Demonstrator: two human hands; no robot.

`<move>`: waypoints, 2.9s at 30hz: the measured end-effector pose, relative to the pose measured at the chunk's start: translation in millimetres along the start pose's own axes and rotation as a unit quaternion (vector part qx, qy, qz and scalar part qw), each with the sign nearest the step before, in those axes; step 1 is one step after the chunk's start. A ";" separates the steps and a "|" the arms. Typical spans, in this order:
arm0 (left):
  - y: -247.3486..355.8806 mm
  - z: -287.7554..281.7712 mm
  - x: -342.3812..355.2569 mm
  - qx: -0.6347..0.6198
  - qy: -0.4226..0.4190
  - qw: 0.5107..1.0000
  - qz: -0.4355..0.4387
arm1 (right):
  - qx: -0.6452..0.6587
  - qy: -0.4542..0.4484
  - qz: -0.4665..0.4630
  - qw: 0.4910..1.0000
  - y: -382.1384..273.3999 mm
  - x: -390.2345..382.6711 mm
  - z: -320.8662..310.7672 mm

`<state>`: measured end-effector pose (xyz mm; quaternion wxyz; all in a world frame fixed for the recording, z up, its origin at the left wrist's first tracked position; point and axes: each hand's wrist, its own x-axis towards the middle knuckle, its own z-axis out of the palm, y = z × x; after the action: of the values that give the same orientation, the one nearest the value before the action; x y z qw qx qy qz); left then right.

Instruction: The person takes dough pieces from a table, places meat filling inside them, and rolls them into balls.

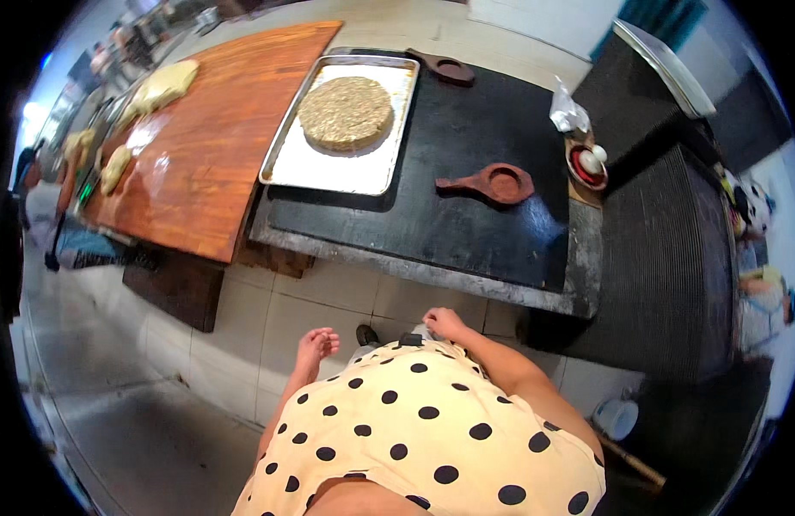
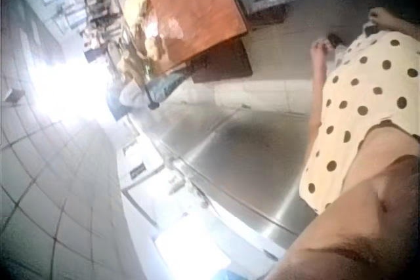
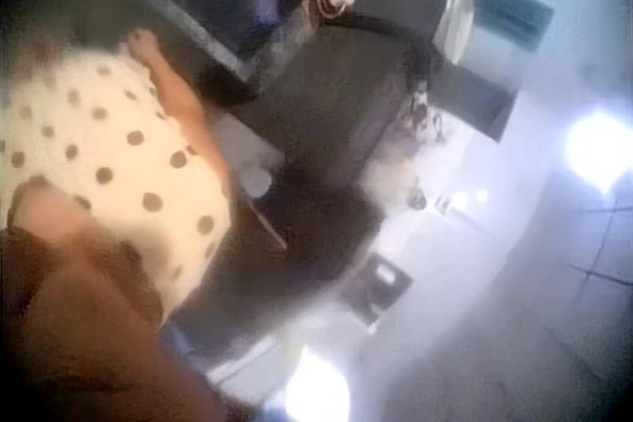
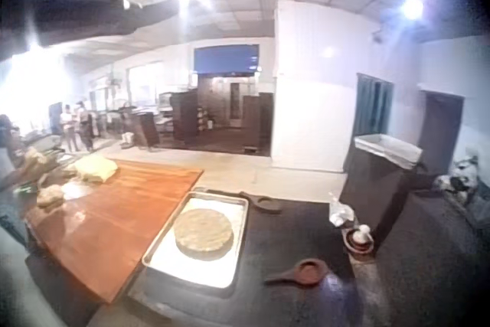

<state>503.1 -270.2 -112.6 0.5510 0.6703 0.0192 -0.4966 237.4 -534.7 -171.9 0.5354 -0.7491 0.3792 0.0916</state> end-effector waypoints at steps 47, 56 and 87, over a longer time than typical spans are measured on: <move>263.8 5.5 333.2 -0.040 -0.180 0.952 -0.243 | 0.053 0.419 0.370 0.827 -108.2 208.2 -211.5; 270.1 -11.6 322.6 0.004 -0.145 0.956 -0.256 | 0.039 0.427 0.447 0.785 -128.7 235.9 -214.4; 275.3 -15.7 329.5 -0.035 -0.053 0.977 -0.202 | 0.065 0.301 0.166 0.937 -166.2 221.4 -93.9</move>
<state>837.7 -538.0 -142.5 0.4625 0.6057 0.1418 -0.6317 476.9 -697.5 -131.9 0.4208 -0.6315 0.6469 -0.0755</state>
